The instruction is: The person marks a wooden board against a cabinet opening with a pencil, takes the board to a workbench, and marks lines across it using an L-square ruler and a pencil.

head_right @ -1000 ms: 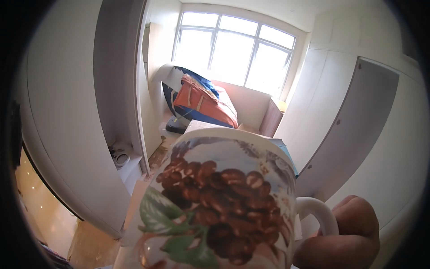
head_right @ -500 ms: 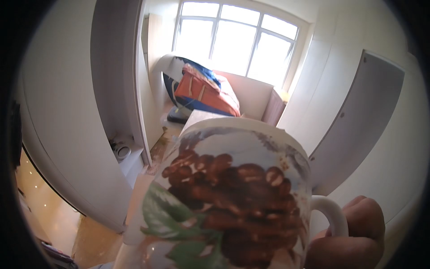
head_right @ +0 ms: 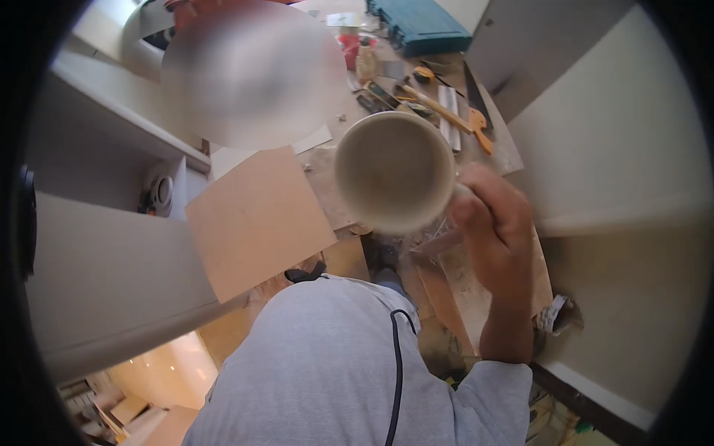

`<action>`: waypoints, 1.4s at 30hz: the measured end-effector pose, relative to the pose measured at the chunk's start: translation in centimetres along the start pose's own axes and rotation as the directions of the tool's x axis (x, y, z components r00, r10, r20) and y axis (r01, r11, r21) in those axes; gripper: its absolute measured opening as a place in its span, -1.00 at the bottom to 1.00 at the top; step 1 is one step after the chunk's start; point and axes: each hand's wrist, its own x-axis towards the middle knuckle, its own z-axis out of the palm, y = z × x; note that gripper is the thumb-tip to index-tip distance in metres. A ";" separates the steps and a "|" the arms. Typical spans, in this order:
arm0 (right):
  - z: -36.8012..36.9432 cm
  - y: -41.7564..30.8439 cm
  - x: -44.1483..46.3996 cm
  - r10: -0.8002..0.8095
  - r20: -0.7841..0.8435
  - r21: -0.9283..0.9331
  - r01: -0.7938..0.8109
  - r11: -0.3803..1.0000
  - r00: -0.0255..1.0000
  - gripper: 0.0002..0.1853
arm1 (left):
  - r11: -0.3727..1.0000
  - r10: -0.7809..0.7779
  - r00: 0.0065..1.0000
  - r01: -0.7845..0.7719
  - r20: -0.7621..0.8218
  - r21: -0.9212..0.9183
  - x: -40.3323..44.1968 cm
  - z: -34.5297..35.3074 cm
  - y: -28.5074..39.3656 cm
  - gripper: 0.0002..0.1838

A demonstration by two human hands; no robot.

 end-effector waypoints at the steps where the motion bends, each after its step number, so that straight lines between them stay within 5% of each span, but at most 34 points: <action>1: -0.2 1.7 0.0 0.064 -0.038 0.000 -0.064 0.998 0.997 -0.67 | 1.000 -0.004 1.000 0.004 0.006 0.002 -0.1 0.0 0.3 -0.37; 6: -2.9 13.9 -1.5 0.172 -0.159 -0.050 -0.182 0.982 0.972 -0.67 | 1.000 -0.002 0.999 0.000 0.046 0.025 -0.5 0.7 3.1 -0.37; 9: -4.7 22.6 -2.3 0.334 -0.246 0.106 -0.318 0.942 0.910 -0.65 | 0.999 -0.015 0.998 0.013 0.055 0.034 -1.3 1.3 4.5 -0.37; 11: -6.6 29.5 -2.9 0.394 -0.454 0.147 -0.370 0.918 0.799 -0.61 | 0.999 -0.027 0.998 0.025 0.056 0.036 -1.9 1.6 5.0 -0.38; 17: -15.1 44.1 -1.1 0.530 -0.567 0.403 -0.349 0.846 0.630 -0.66 | 0.997 -0.040 0.996 0.035 0.082 0.063 -4.6 2.8 5.9 -0.38; 19: -18.2 52.2 -0.9 0.473 -0.588 0.345 -0.326 0.880 0.656 -0.70 | 0.995 -0.010 0.996 0.001 0.085 0.101 -6.4 2.9 5.0 -0.38; 20: -18.8 54.4 -0.2 0.494 -0.652 0.354 -0.345 0.869 0.576 -0.77 | 0.990 0.013 0.997 -0.024 0.082 0.136 -7.8 2.8 3.9 -0.38; 22: -18.2 54.0 1.9 0.589 -0.540 0.469 -0.366 0.804 0.601 -0.85 | 0.923 0.217 0.971 -0.238 0.102 0.302 -10.0 2.8 1.8 -0.38; 23: -18.1 55.5 2.7 0.633 -0.564 0.459 -0.437 0.774 0.530 -0.85 | 0.854 0.325 0.939 -0.343 0.113 0.391 -10.9 3.1 1.4 -0.38; 24: -17.4 55.9 3.4 0.607 -0.577 0.412 -0.446 0.794 0.547 -0.83 | 0.884 0.280 0.957 -0.287 0.072 0.370 -12.7 2.9 2.5 -0.38; 26: -16.7 55.2 3.4 0.659 -0.469 0.469 -0.467 0.750 0.588 -0.79 | 0.984 -0.176 0.981 0.177 -0.079 0.011 -14.5 1.4 8.3 -0.42; 28: -16.0 54.7 3.6 0.637 -0.425 0.470 -0.444 0.763 0.644 -0.76 | 0.974 -0.223 0.964 0.214 -0.144 -0.076 -14.3 1.1 8.8 -0.44; 30: -15.7 53.7 3.7 0.640 -0.487 0.454 -0.453 0.767 0.595 -0.70 | 0.963 -0.246 0.952 0.220 -0.181 -0.154 -13.3 0.7 9.4 -0.45; 32: -16.4 53.5 3.1 0.649 -0.484 0.405 -0.506 0.761 0.587 -0.64 | 0.944 -0.252 0.891 0.141 -0.377 -0.297 -11.8 -1.4 9.7 -0.52; 34: -16.6 52.6 2.9 0.411 -0.787 -0.040 -0.704 0.709 0.459 -0.60 | 0.969 -0.205 0.848 0.104 -0.489 -0.225 -9.7 -5.9 10.1 -0.56; 35: -16.5 51.7 2.7 0.411 -0.781 -0.045 -0.698 0.714 0.471 -0.60 | 0.980 -0.159 0.754 0.040 -0.637 -0.197 -9.4 -8.1 12.1 -0.55; 36: -16.4 50.7 1.7 0.238 -0.821 -0.242 -0.693 0.679 0.519 -0.60 | 0.988 -0.109 0.637 -0.014 -0.763 -0.154 -9.2 -10.7 14.3 -0.54; 37: -15.6 49.5 0.8 0.058 -0.823 -0.422 -0.678 0.602 0.565 -0.60 | 0.990 -0.107 0.630 -0.004 -0.769 -0.141 -7.9 -13.4 14.9 -0.52; 39: -10.0 47.8 -0.1 0.334 -0.609 -0.125 -0.502 0.856 0.720 -0.65 | 0.993 -0.081 0.631 -0.018 -0.771 -0.119 -4.5 -18.3 16.5 -0.49; 40: -5.3 44.4 -0.6 0.460 -0.427 0.018 -0.501 0.865 0.778 -0.73 | 0.986 -0.038 0.656 -0.099 -0.754 -0.136 -2.9 -20.2 17.8 -0.46; 42: 4.2 41.5 -3.3 0.563 -0.059 -0.293 -0.553 0.780 0.824 -0.74 | 0.968 0.036 0.688 -0.205 -0.725 -0.146 1.2 -23.0 19.1 -0.42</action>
